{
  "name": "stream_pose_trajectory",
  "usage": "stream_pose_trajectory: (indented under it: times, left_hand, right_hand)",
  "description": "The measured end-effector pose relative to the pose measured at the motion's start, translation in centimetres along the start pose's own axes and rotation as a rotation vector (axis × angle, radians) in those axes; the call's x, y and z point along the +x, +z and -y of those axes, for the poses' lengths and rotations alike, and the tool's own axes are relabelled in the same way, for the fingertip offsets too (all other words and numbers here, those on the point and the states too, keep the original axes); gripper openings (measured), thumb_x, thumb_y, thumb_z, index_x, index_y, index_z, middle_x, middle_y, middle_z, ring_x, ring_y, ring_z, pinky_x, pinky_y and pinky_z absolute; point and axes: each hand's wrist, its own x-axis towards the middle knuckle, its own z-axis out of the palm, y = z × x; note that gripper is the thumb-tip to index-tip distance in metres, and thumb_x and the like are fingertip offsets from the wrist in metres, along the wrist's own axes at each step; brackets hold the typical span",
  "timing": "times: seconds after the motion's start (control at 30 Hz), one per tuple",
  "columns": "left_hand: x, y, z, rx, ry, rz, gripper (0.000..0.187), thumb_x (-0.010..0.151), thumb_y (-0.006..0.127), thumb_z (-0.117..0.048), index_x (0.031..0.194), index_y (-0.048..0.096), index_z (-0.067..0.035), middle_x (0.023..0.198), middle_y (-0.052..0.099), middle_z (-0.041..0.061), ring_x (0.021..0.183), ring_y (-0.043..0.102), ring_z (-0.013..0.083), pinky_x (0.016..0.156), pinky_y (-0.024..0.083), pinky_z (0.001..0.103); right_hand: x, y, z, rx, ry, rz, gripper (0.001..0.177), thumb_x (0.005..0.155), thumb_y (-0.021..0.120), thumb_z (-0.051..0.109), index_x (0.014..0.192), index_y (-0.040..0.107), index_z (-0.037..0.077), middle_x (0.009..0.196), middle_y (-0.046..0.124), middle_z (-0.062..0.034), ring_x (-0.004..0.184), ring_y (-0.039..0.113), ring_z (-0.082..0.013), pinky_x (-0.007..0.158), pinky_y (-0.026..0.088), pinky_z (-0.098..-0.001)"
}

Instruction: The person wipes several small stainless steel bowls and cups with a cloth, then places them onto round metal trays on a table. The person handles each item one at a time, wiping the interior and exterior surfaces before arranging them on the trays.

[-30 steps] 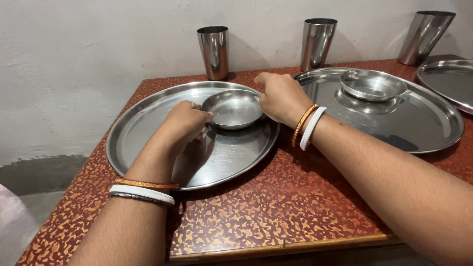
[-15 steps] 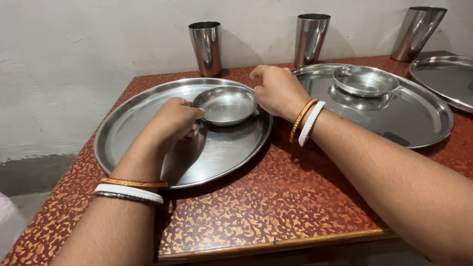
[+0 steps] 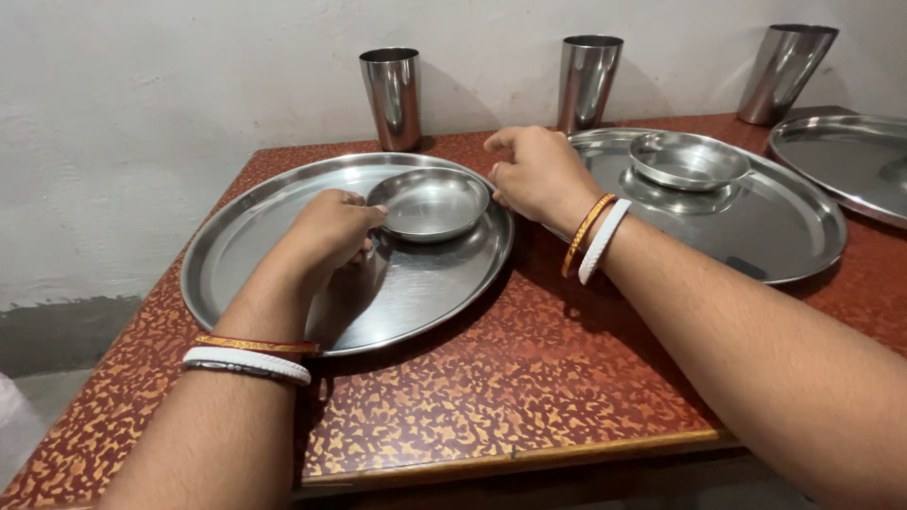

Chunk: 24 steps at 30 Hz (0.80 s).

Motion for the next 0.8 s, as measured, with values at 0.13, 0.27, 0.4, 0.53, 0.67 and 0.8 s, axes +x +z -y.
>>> stream_pose_trajectory:
  times: [0.13,0.27,0.4,0.53,0.67,0.8]
  left_hand:
    - [0.0,-0.1,0.1,0.178,0.057,-0.118,0.039,0.094,0.066,-0.030,0.107,0.067,0.006,0.078,0.069,0.015,0.070,0.070,0.0271,0.062,0.054,0.040]
    - [-0.1,-0.9,-0.3,0.478,0.296,-0.346,0.057,0.096,0.064,-0.041,0.131,0.062,0.004,0.115,0.069,0.025,0.110,0.066,0.0424,0.092,0.051,0.051]
    - [-2.0,-0.1,-2.9,0.576,0.540,-0.575,0.063,0.098,0.063,-0.045,0.143,0.056,-0.002,0.134,0.057,0.027,0.124,0.051,0.0445,0.101,0.042,0.052]
    - [-5.4,2.2,-7.3,0.571,0.601,-0.546,0.065,0.099,0.060,-0.049,0.148,0.052,-0.006,0.136,0.056,0.021,0.126,0.050,0.0370,0.105,0.040,0.050]
    - [-9.2,7.0,-11.4,0.544,0.748,-0.475,0.065,0.100,0.058,-0.050,0.149,0.051,-0.007,0.138,0.056,0.020,0.125,0.050,0.0359,0.104,0.040,0.050]
    - [-12.8,12.6,-14.9,0.501,0.835,-0.400,0.065,0.099,0.059,-0.051,0.147,0.052,-0.007,0.140,0.055,0.018,0.132,0.046,0.0354,0.106,0.037,0.050]
  right_hand:
    - [-0.5,0.1,-1.3,0.046,-0.121,-0.065,0.041,0.088,0.060,0.007,0.127,0.066,0.001,0.104,0.077,-0.0173,0.092,0.076,-0.0242,0.085,0.059,-0.0361]
    - [-1.6,-0.8,-2.2,0.146,-0.376,-0.118,0.040,0.091,0.059,0.009,0.130,0.063,-0.001,0.125,0.072,-0.0182,0.118,0.070,-0.0277,0.101,0.054,-0.0363]
    - [-4.1,-3.7,-2.4,-0.043,-0.436,-0.101,0.044,0.096,0.060,0.015,0.139,0.058,0.004,0.141,0.061,-0.0188,0.132,0.058,-0.0331,0.111,0.044,-0.0426]
    - [-7.3,-8.3,-3.4,-0.241,-0.555,-0.080,0.048,0.098,0.060,0.021,0.143,0.053,0.006,0.150,0.053,-0.0181,0.140,0.046,-0.0346,0.115,0.036,-0.0483]
    - [-11.1,-13.1,-4.5,-0.303,-0.571,-0.052,0.050,0.098,0.060,0.025,0.145,0.052,0.009,0.151,0.052,-0.0160,0.141,0.047,-0.0313,0.115,0.035,-0.0495]
    - [-15.5,-17.7,-6.1,-0.320,-0.554,-0.081,0.050,0.099,0.059,0.027,0.146,0.052,0.012,0.152,0.053,-0.0138,0.143,0.046,-0.0297,0.118,0.035,-0.0504]
